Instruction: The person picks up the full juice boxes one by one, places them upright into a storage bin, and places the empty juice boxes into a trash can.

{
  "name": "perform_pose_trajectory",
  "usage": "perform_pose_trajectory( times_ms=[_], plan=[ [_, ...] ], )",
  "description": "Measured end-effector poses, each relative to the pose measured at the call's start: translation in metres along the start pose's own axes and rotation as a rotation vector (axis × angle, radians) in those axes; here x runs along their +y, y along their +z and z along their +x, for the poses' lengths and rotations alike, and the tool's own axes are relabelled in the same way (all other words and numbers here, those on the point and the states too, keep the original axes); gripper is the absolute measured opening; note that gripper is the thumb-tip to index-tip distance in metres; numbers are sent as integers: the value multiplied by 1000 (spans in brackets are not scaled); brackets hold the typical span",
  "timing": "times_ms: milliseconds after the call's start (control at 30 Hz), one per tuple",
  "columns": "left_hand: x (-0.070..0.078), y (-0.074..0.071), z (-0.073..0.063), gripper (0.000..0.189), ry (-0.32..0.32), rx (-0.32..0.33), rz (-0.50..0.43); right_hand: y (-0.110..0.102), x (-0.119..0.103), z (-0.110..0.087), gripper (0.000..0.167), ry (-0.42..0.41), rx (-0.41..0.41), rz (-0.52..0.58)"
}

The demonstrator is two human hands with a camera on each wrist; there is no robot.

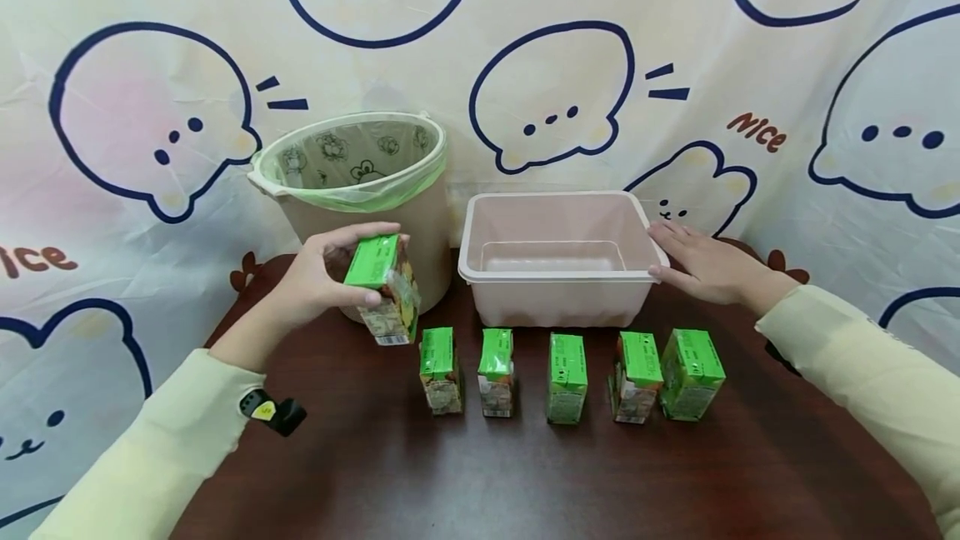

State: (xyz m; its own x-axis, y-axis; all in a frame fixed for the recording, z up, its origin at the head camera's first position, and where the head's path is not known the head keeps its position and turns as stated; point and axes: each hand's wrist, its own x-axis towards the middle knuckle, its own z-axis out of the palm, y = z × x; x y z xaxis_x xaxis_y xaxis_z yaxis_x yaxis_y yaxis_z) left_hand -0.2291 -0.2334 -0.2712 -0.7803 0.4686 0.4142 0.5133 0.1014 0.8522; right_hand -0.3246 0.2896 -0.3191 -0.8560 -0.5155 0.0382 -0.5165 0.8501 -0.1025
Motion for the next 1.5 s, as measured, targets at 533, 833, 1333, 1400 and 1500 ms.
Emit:
perform_pose_trajectory(
  times_ms=[533, 833, 1333, 1400, 1500],
  plan=[
    [10, 51, 71, 68, 29, -36, 4, 1, 1, 1, 82, 7, 5, 14],
    [4, 83, 116, 65, 77, -84, 31, 0, 3, 1, 82, 9, -9, -8],
    [-8, 128, 188, 67, 5, -140, 57, -6, -2, 2, 82, 11, -22, -13],
    [-11, 133, 195, 67, -6, -147, 71, -7, -2, 2, 82, 11, -25, -13],
    [-18, 139, 204, 67, -18, -149, 105, -6, -1, 2, 82, 10, -23, -25]
  ],
)
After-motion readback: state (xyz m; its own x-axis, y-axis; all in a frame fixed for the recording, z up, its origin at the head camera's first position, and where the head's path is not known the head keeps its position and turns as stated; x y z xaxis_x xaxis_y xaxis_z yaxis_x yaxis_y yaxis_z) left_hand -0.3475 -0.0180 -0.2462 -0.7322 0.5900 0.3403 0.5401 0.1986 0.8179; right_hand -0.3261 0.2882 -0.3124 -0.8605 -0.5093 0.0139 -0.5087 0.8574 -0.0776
